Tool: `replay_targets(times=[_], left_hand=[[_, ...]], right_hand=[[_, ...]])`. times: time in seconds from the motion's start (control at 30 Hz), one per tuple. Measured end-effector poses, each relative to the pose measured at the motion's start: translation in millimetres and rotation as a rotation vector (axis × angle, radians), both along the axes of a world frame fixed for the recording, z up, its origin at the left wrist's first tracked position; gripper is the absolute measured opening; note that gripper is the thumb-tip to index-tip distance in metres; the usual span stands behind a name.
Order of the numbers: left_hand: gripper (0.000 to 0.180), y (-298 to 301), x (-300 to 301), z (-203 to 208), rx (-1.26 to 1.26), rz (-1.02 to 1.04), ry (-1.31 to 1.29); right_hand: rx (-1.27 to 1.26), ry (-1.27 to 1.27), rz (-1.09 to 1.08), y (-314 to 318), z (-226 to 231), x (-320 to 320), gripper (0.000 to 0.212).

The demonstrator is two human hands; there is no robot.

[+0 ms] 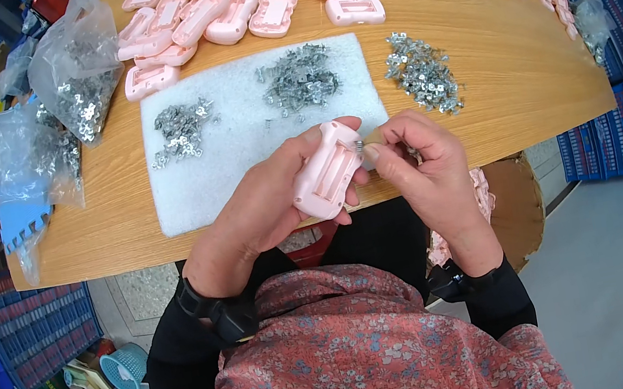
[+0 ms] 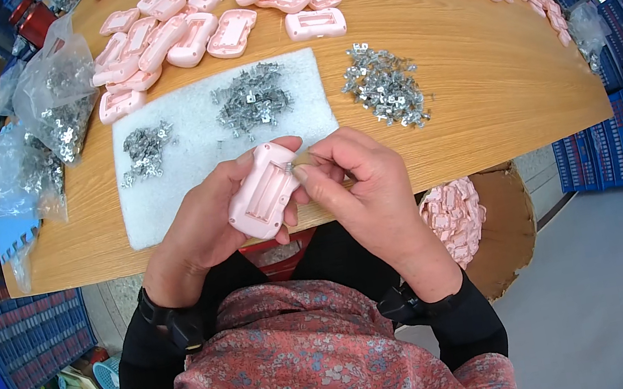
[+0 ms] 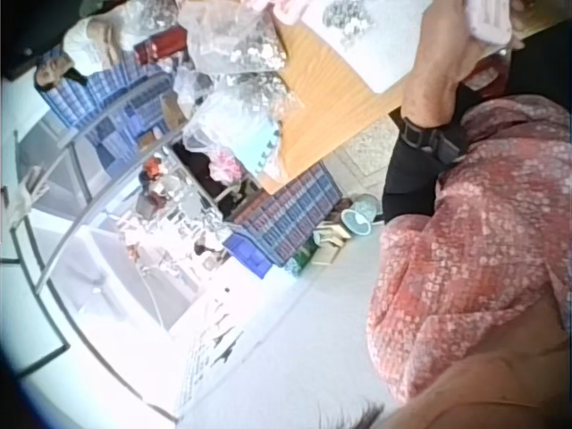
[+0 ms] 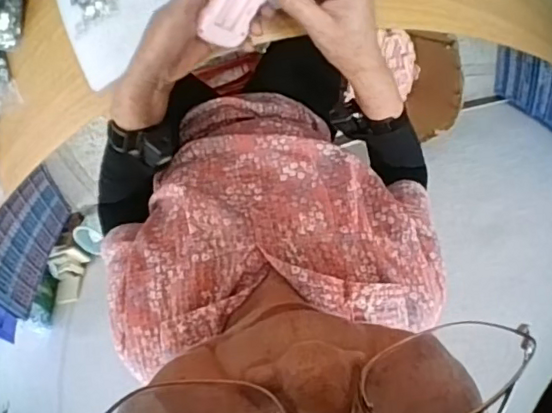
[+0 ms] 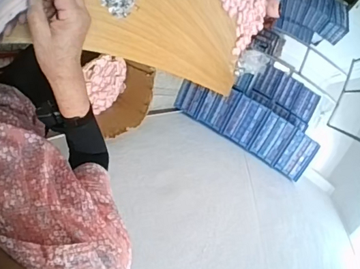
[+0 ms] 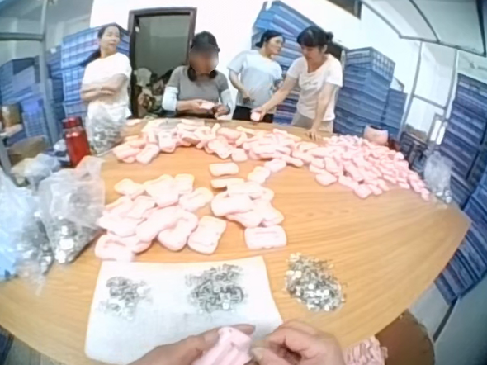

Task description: The person assembles small pink plastic cases by inserting metal components into them. They pick up a case, insert a metal piece, and place the finished unit on a pile on the table. The process is repeated continuously throughout the clip.

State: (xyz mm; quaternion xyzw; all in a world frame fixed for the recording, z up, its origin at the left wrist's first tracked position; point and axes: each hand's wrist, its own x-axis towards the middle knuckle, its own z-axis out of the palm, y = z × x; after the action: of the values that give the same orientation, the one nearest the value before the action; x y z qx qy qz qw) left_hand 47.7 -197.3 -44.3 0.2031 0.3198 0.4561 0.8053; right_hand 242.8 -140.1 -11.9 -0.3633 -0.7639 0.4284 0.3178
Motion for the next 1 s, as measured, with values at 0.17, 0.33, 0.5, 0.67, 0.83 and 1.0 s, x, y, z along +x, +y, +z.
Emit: replay_targets(times=[0.17,0.33,0.5,0.67,0.83,1.0], left_hand=[[0.05,-0.8,8.4,0.9,-0.019,0.065,0.072],[0.05,-0.8,14.6,-0.5,-0.002,0.096,0.154],[0.049,0.1,17.4,-2.3,-0.019,0.132,0.212],[0.049,-0.4,14.4,-1.4,-0.044,0.131,0.132],[0.049,-0.8,14.8,-3.3,-0.015,0.111,0.159],[0.046,0.6,13.5,-7.0,0.012,0.054,0.195]], right_hand=[[0.116,-0.071,-0.057,1.2,-9.2,-7.0,0.011],[0.295,-0.22,-0.091,0.4,-7.4,-10.2,0.011],[0.616,-0.361,-0.089,-8.8,-8.0,-19.0,0.018],[0.286,-0.223,-0.135,-1.2,-14.1,-9.6,0.025],[0.156,-0.207,-0.107,2.7,-7.9,-11.6,0.021],[0.062,-0.127,-0.059,4.0,-17.0,-12.9,0.018]])
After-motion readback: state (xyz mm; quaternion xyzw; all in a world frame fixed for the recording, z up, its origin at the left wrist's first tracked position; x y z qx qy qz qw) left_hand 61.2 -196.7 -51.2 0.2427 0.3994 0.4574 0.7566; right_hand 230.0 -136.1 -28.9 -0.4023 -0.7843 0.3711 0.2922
